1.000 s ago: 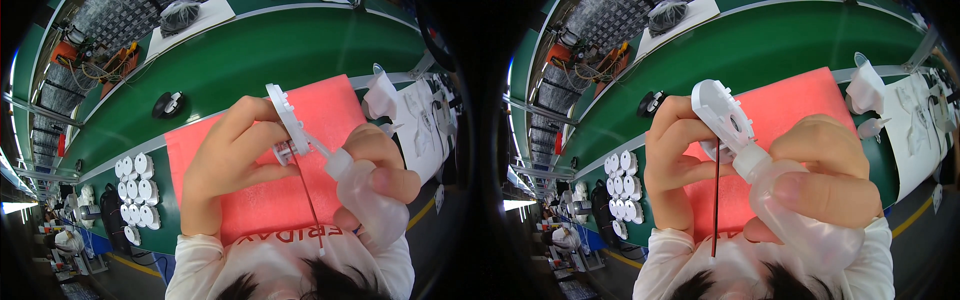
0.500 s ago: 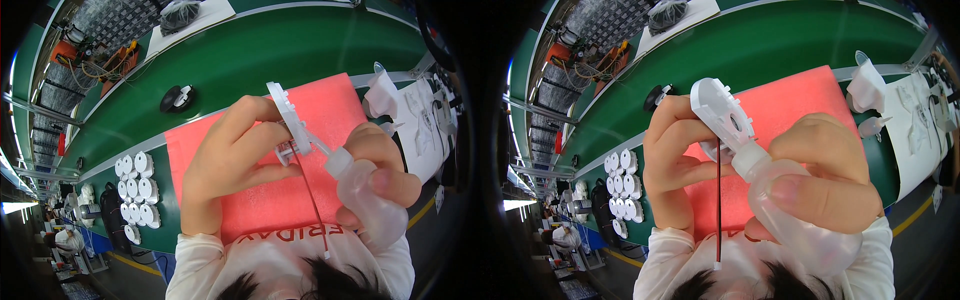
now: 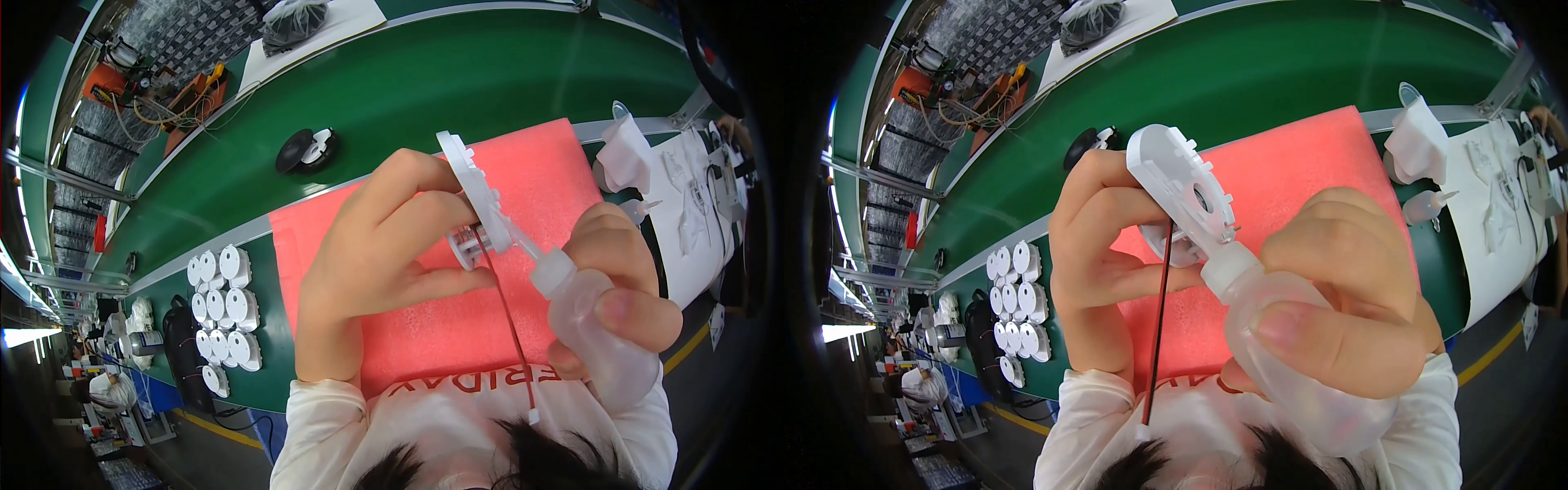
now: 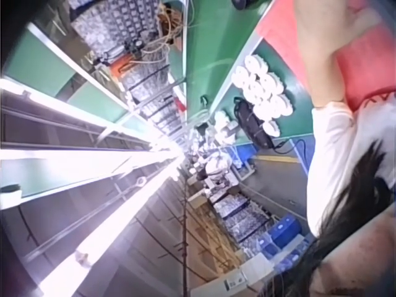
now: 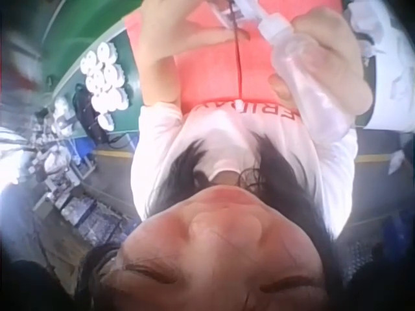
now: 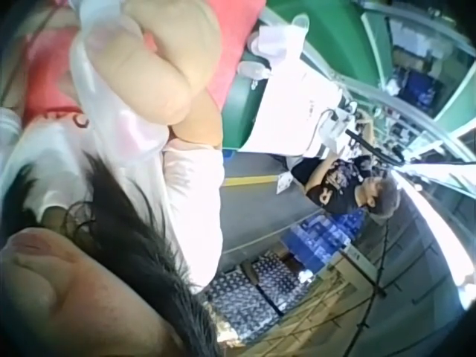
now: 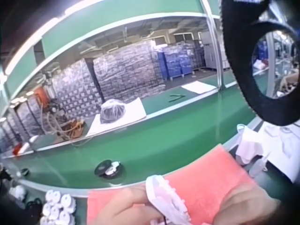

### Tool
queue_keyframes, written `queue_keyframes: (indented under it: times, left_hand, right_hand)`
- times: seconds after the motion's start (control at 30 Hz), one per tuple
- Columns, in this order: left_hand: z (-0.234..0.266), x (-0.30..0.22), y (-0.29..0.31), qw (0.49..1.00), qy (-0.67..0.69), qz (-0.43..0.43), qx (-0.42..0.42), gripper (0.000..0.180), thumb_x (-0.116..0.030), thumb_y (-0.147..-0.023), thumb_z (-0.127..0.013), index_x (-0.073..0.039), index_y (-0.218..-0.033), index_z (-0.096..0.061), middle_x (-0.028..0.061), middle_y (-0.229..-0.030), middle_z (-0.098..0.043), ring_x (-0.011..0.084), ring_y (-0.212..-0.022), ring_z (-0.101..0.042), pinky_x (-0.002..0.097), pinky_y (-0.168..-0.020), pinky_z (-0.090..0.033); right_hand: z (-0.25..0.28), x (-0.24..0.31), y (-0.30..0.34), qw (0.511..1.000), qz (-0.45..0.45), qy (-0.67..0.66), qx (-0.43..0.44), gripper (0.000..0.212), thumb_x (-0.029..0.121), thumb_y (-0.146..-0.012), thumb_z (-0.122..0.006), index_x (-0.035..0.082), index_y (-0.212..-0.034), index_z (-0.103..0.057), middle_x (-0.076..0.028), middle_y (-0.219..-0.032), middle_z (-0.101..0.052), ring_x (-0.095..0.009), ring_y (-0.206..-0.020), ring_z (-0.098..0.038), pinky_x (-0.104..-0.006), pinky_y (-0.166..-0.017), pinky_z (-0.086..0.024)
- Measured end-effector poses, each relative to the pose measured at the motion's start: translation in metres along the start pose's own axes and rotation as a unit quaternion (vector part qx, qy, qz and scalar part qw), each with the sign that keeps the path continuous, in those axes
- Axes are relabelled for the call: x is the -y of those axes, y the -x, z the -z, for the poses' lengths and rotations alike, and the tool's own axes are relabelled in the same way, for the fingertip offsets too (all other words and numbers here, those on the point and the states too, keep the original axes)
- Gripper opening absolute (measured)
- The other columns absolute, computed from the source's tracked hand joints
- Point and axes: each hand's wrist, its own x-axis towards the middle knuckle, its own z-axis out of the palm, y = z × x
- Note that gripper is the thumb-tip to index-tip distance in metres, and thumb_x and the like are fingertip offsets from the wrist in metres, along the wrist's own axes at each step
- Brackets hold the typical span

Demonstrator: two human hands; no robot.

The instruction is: The recorder is assembling and cleaning small plastic components on an industrial assembly line, using a squeeze bottle to apply liquid.

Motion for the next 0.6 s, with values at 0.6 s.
queue_keyframes:
  times: [0.6]
  left_hand:
    - [0.001,0.016,-0.001,0.995,0.089,0.011,-0.037,0.045,-0.016,-0.051,-0.079,-0.004,-0.090,-0.058,0.0081,-0.085,-0.054,0.0216,-0.075,-0.050,0.0297,-0.063,-0.041]
  right_hand:
    - [-0.013,0.003,0.005,0.997,0.027,0.038,-0.056,0.055,0.031,-0.070,-0.069,0.019,-0.112,-0.036,-0.011,-0.085,-0.050,-0.020,-0.058,-0.041,-0.0331,-0.052,-0.031]
